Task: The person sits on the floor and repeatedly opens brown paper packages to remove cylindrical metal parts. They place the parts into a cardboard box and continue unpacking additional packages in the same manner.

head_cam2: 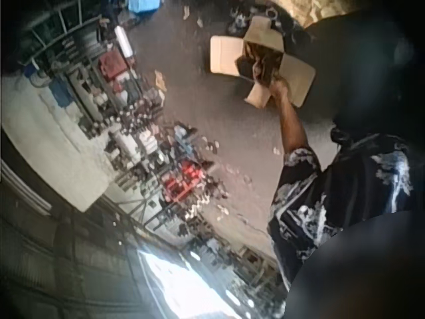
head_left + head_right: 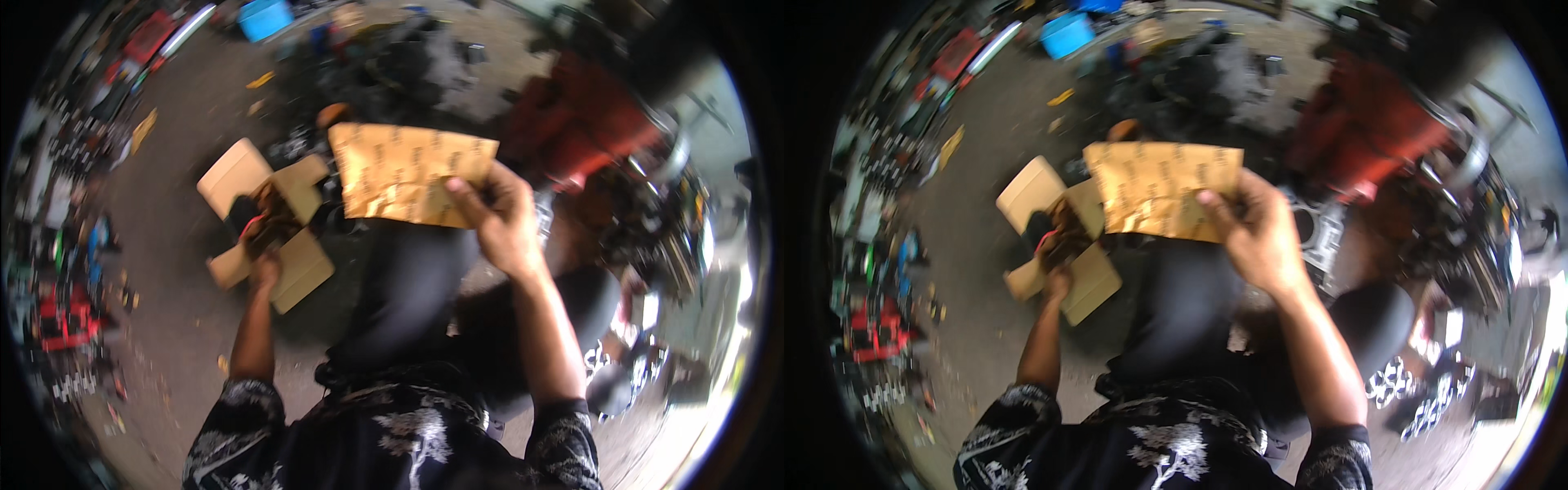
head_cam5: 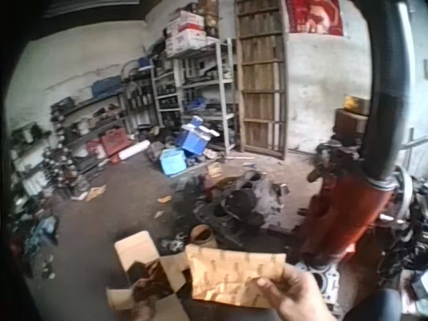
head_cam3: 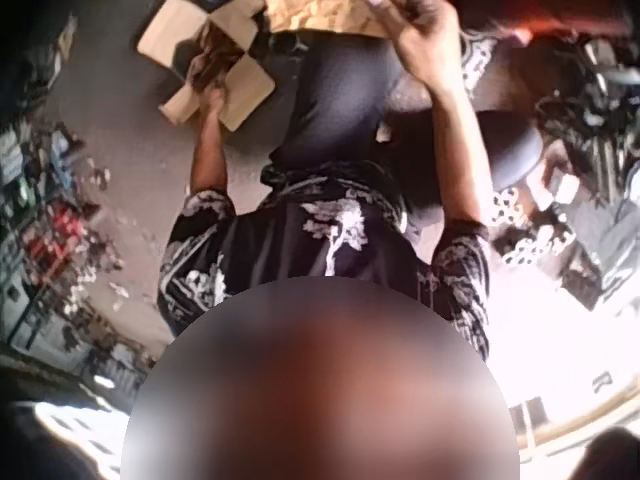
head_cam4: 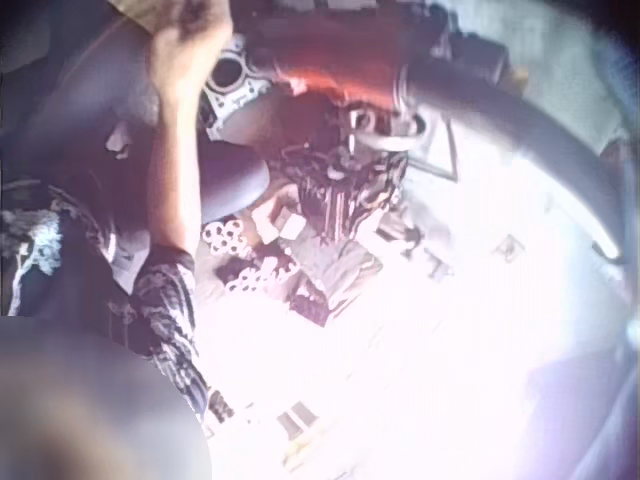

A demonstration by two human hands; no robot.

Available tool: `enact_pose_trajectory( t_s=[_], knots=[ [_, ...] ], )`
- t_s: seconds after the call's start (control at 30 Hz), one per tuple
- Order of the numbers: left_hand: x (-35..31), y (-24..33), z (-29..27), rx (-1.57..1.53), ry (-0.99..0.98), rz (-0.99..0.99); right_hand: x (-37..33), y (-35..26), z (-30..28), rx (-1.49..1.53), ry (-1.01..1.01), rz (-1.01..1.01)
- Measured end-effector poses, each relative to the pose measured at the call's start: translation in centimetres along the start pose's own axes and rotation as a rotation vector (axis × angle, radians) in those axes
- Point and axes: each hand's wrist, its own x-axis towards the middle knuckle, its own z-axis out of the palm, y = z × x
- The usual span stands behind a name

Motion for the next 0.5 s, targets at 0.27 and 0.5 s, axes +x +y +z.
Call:
enact_pose_trajectory(
  t_s=[0.27, 0.5],
  knots=[
    [-3.6, 4.1, -3.2, 0.156, -0.139, 0.195, 4.1, 1.9, 10.0, -0.265, -0.129, -0.084],
    [-9.9, 8.1, -3.8, -0.157, 0.006, 0.229, 2.7, 5.3, 15.4, -0.504, -0.193, -0.028]
  ],
)
